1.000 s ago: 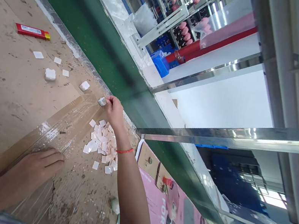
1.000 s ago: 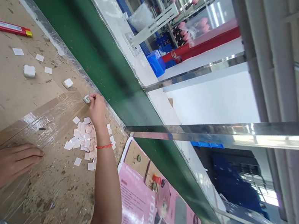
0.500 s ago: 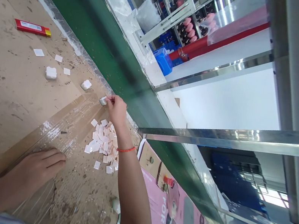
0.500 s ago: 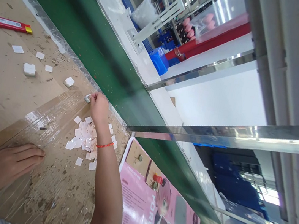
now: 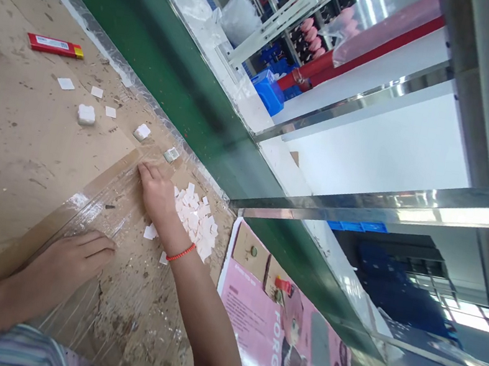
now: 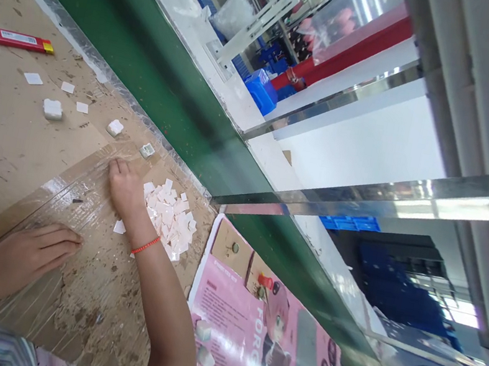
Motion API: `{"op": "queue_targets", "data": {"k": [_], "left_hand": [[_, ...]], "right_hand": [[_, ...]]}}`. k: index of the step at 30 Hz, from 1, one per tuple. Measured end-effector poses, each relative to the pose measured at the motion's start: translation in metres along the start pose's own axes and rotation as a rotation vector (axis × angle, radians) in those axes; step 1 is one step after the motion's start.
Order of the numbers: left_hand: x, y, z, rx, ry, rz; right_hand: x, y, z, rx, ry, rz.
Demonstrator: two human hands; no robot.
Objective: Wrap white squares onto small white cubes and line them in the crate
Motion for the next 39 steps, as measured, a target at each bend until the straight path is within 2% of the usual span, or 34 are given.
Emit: {"op": "queue_targets", "data": {"k": [12, 18, 20, 22, 26, 29, 31, 33, 39], "left_hand": [[-0.004, -0.006, 0.004, 0.011, 0.012, -0.046], [-0.008, -0.005, 0.011, -0.015, 0.069, -0.047], [-0.009, -0.005, 0.013, -0.026, 0.090, -0.051], [-0.008, -0.005, 0.013, -0.028, 0.104, -0.056], [-0.006, -0.006, 0.011, -0.008, 0.117, -0.060], [-0.006, -0.007, 0.011, 0.006, 0.126, -0.054], [-0.007, -0.006, 0.011, 0.010, 0.129, -0.056], [-0.007, -0.006, 0.012, 0.009, 0.127, -0.058], [-0.008, -0.006, 0.012, -0.020, 0.145, -0.070]], "right_hand": [[0.010, -0.025, 0.007, 0.121, -0.158, 0.119], [0.010, -0.034, 0.010, 0.072, -0.113, 0.209], [0.028, -0.037, 0.016, 0.042, -0.049, 0.216], [0.063, -0.040, 0.023, 0.011, 0.053, 0.191], [0.154, -0.043, 0.031, -0.020, 0.297, 0.029], [0.199, -0.047, 0.026, -0.009, 0.402, -0.107], [0.210, -0.051, 0.019, -0.002, 0.437, -0.174], [0.209, -0.057, 0.011, -0.009, 0.452, -0.209], [0.193, -0.079, -0.006, -0.097, 0.476, -0.164]]}}
Point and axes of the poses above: each hand's wrist, its own x-axis away from the middle knuckle, its own z-axis out of the back of the hand, y = z × x, the point moved 5 cm from there along -x, towards the middle knuckle, and after that the axes turned 14 degrees about -x, right-handed, at the moved point
